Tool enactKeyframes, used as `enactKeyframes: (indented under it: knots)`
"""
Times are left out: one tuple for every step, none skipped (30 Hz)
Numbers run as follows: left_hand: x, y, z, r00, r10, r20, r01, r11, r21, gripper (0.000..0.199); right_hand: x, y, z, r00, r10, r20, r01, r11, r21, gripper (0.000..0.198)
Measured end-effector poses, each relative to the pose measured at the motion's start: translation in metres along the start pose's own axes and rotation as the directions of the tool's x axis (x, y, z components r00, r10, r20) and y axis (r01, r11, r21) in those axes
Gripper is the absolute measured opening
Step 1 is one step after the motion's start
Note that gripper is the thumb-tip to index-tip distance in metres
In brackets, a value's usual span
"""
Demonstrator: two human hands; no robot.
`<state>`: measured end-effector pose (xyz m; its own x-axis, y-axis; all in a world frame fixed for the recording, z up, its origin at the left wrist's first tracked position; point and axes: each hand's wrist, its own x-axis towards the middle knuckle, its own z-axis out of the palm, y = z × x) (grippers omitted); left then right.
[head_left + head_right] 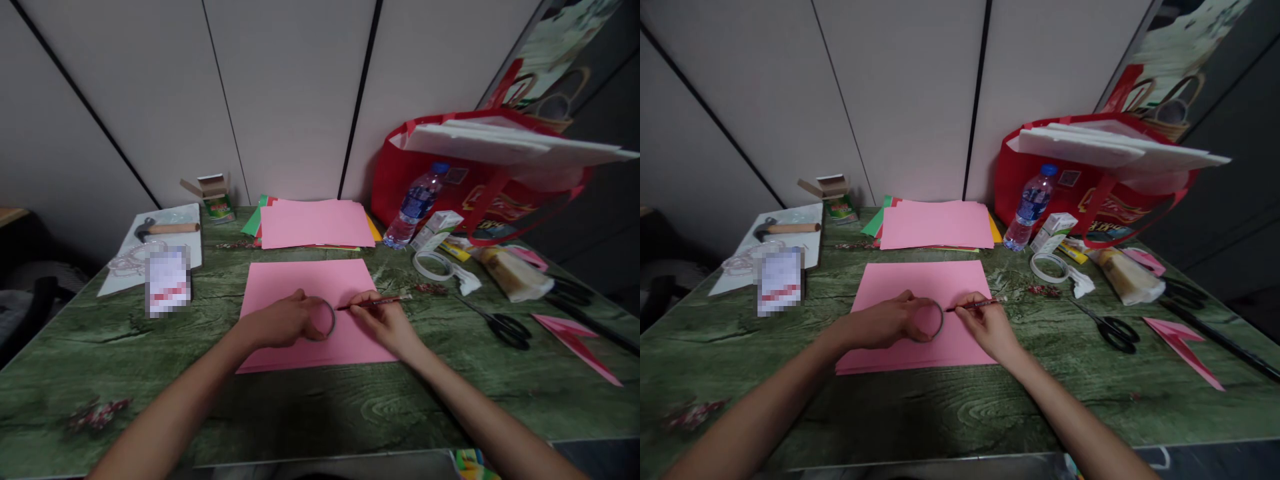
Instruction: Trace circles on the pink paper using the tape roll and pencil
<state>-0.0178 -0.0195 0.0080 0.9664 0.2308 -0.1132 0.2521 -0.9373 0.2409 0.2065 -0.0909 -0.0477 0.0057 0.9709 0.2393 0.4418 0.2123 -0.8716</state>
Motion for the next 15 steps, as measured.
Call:
enactKeyframes:
  knots:
    - [0.000,0.000,0.000,1.000,0.002,-0.003,-0.002,1.000,-0.007,0.048,-0.004,-0.001,0.000,1.000,0.001,-0.003,-0.001,1.000,-0.005,0.016]
    - [0.000,0.000,0.000,1.000,0.008,-0.008,-0.008,1.000,-0.017,0.048,-0.008,-0.003,0.000,1.000,0.001,-0.005,-0.001,1.000,-0.010,0.016]
    - [0.000,0.000,0.000,1.000,0.015,-0.016,-0.016,0.999,-0.028,0.047,-0.012,-0.005,0.000,1.000,-0.001,-0.007,0.001,1.000,-0.013,0.017]
    - [0.000,0.000,0.000,0.999,0.019,-0.027,-0.020,0.999,-0.038,0.045,-0.016,-0.007,0.001,1.000,-0.001,-0.012,0.001,1.000,-0.017,0.017]
    - [0.000,0.000,-0.001,0.999,0.021,-0.036,-0.023,0.999,-0.045,0.044,-0.020,-0.009,0.002,1.000,-0.001,-0.019,0.000,1.000,-0.021,0.018]
    - [0.000,0.000,-0.001,0.999,0.019,-0.040,-0.021,0.999,-0.047,0.044,-0.024,-0.010,0.004,1.000,-0.001,-0.028,0.000,1.000,-0.022,0.018]
    - [0.000,0.000,-0.001,0.999,0.017,-0.039,-0.019,0.999,-0.046,0.044,-0.027,-0.012,0.005,0.999,-0.003,-0.040,0.002,1.000,-0.019,0.017]
    - [0.000,0.000,-0.001,0.999,0.020,-0.036,-0.021,0.999,-0.042,0.044,-0.030,-0.013,0.007,0.999,-0.007,-0.050,0.006,1.000,-0.015,0.016]
    - [0.001,0.000,0.000,0.999,0.026,-0.030,-0.027,0.999,-0.037,0.045,-0.033,-0.014,0.008,0.998,-0.014,-0.056,0.013,1.000,-0.013,0.016]
    - [0.001,0.000,0.000,0.999,0.028,-0.027,-0.029,0.999,-0.034,0.045,-0.035,-0.015,0.010,0.998,-0.025,-0.056,0.024,1.000,-0.015,0.015]
    - [0.001,0.000,0.000,0.999,0.027,-0.026,-0.028,0.999,-0.033,0.044,-0.036,-0.015,0.010,0.998,-0.038,-0.054,0.037,0.999,-0.021,0.014]
    - [0.000,-0.001,0.001,0.999,0.025,-0.024,-0.026,0.999,-0.035,0.043,-0.037,-0.015,0.011,0.997,-0.051,-0.050,0.049,0.998,-0.035,0.014]
    - [0.000,-0.001,0.001,0.999,0.026,-0.025,-0.027,0.999,-0.038,0.040,-0.038,-0.015,0.011,0.997,-0.064,-0.047,0.061,0.997,-0.054,0.013]
    - [0.000,-0.001,0.001,0.999,0.029,-0.031,-0.030,0.999,-0.042,0.038,-0.038,-0.015,0.011,0.996,-0.077,-0.045,0.074,0.995,-0.073,0.012]
    - [0.000,-0.001,0.001,0.999,0.036,-0.036,-0.037,0.998,-0.045,0.035,-0.039,-0.014,0.010,0.995,-0.092,-0.047,0.087,0.992,-0.087,0.011]
